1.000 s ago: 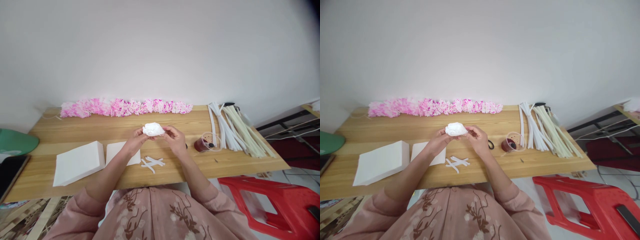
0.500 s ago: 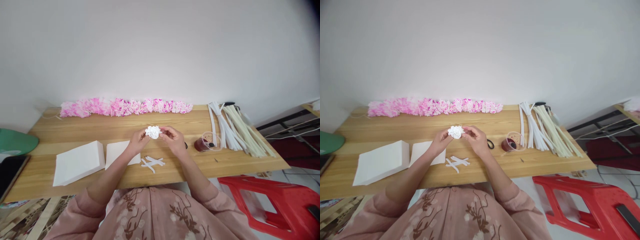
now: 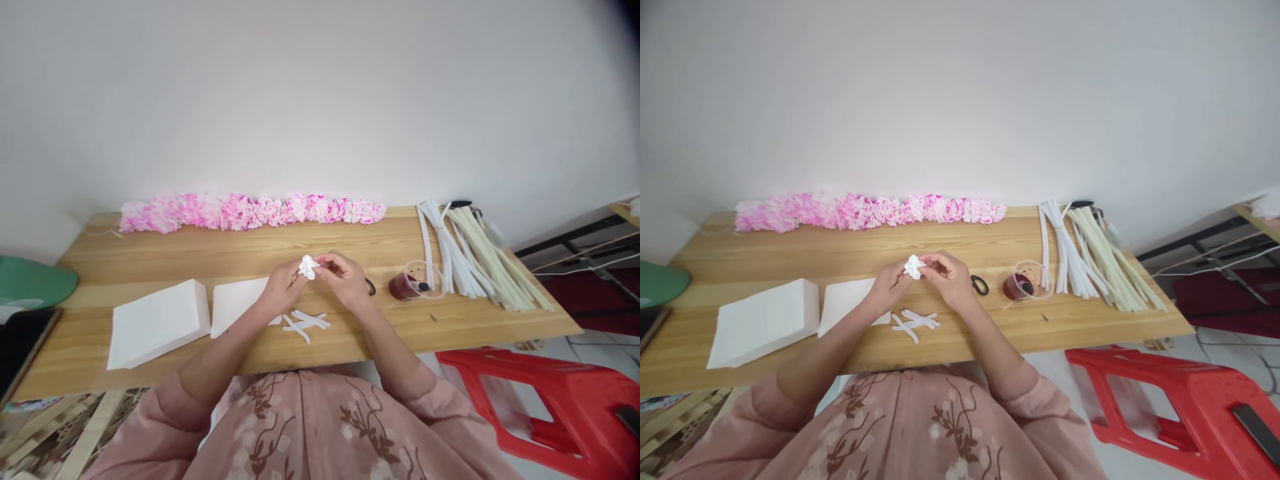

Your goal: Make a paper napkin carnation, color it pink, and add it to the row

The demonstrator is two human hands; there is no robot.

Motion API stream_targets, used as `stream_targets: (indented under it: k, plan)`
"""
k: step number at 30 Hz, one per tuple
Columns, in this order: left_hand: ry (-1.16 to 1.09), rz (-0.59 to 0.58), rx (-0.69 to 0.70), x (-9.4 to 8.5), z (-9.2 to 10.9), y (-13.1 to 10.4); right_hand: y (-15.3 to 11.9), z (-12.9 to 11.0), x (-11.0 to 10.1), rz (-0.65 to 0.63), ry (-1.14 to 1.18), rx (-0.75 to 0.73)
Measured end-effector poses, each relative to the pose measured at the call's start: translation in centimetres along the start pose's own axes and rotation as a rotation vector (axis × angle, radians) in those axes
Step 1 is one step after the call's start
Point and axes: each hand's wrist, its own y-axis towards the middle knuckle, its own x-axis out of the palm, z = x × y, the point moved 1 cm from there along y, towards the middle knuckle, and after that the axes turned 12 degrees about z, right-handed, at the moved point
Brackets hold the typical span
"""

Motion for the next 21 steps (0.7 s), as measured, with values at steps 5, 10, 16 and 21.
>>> stream_targets:
  k: [5, 10, 16, 21]
  plan:
    - [-0.092, 0.014, -0.071, 0.3, -0.3, 0.0, 0.0, 0.0, -0.1, -0.025, -0.089, -0.070]
    - [-0.644, 0.055, -0.413, 0.5, -0.8, 0.5, 0.2, -0.4, -0.5, 0.071, 0.071, -0.002]
    - [-1.004, 0.186, -0.549, -0.2, -0.6, 1.1, 0.4, 0.2, -0.6, 0.129, 0.030, 0.071]
    - [-1.022, 0.182, -0.581, 0.1, -0.5, 1.0, 0.2, 1.0, -0.2, 0.027, -0.031, 0.007]
